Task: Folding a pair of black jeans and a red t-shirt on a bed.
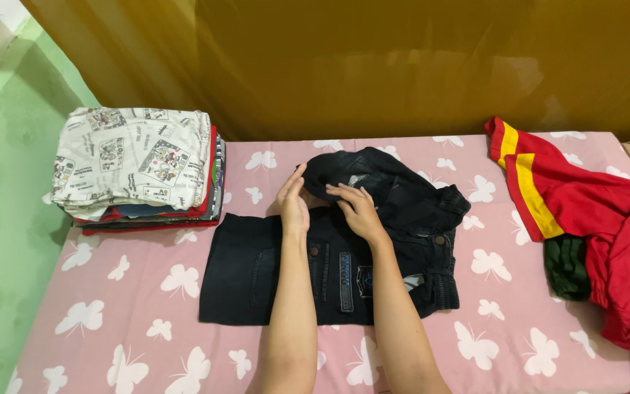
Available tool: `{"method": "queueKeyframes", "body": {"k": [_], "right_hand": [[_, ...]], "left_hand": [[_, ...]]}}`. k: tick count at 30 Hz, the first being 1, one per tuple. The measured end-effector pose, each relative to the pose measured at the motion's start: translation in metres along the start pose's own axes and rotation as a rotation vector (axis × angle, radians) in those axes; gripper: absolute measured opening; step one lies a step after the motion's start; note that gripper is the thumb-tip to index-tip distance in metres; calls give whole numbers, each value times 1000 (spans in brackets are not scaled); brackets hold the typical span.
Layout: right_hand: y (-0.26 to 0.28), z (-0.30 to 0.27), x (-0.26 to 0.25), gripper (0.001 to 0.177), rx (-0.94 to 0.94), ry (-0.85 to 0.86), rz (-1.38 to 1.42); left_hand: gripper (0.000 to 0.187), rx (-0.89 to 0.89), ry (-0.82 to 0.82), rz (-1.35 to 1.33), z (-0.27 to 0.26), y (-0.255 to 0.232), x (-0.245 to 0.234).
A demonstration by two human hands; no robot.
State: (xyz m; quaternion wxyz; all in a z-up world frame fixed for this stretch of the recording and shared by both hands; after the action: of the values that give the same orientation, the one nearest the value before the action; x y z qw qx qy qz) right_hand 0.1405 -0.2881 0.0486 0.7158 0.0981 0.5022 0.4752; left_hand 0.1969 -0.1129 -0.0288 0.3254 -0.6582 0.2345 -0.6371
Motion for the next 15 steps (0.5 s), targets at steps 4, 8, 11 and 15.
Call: {"method": "queueKeyframes", "body": {"k": [4, 8, 11, 15], "right_hand": [[-3, -3, 3, 35, 72, 78, 130], [-8, -7, 6, 33, 111, 152, 272], [-7, -8, 4, 32, 126, 153, 335], [3, -7, 0, 33, 146, 156, 359]], "left_hand": [[41, -120, -26, -125, -10, -14, 13], [55, -244, 0, -97, -19, -21, 28], [68, -278, 40, -105, -26, -29, 37], [69, -235, 91, -108, -23, -29, 35]]}}
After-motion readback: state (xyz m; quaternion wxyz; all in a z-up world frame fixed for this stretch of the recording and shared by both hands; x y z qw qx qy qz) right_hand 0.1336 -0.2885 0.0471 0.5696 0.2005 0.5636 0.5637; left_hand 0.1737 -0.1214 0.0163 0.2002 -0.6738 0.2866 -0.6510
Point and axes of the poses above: each hand's wrist, its own z-axis towards the middle knuckle, its own x-axis out of the palm, y = z × x, the point moved 8 cm from there along z, towards the middle knuckle, and after that the axes turned 10 degrees about -x, right-handed, at the moved point
